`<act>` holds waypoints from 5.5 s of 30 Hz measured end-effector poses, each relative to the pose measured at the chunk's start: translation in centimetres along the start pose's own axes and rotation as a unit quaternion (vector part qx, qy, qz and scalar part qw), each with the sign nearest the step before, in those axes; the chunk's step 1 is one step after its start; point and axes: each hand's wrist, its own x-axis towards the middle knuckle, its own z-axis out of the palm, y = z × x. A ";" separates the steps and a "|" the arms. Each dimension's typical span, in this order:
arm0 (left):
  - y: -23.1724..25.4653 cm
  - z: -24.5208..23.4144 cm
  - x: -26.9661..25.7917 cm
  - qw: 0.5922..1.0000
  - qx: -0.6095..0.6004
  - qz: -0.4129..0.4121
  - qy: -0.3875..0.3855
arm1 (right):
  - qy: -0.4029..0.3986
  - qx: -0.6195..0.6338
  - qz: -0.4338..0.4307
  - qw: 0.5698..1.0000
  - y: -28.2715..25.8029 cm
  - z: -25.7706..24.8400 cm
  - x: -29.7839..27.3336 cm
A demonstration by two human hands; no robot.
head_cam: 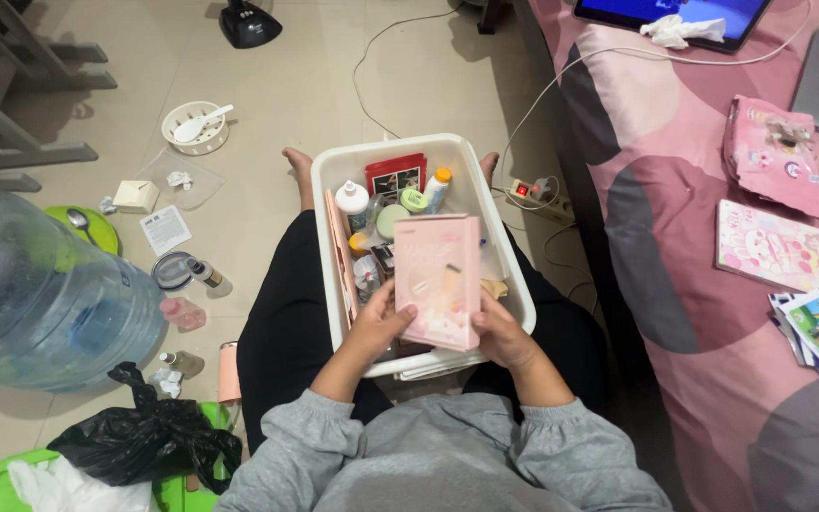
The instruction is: The person sits on the floor and empties a white plastic storage bin, removing items one by one and placing them on the bed. They handle plastic bags, bottles, a pink pouch, a notebook, a box, a makeup palette, a knife, and a plastic bag, setting each aside on the bed.
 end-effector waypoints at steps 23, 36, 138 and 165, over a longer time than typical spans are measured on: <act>-0.5 -1.4 -0.3 0.997 0.007 -0.022 0.074 | 0.170 -0.036 -0.066 0.983 -2.2 3.8 -1.4; -3.5 -3.2 0.6 0.988 0.097 -0.065 0.097 | 0.297 -0.144 -0.338 0.882 -10.6 7.9 -14.7; 3.9 -6.6 -3.6 0.963 0.036 0.081 0.253 | 0.165 -0.433 -0.055 0.885 -5.6 11.6 5.1; 11.2 -3.0 -5.2 0.933 -0.076 0.195 0.292 | 0.338 -0.201 -0.301 0.869 -13.8 4.6 -4.5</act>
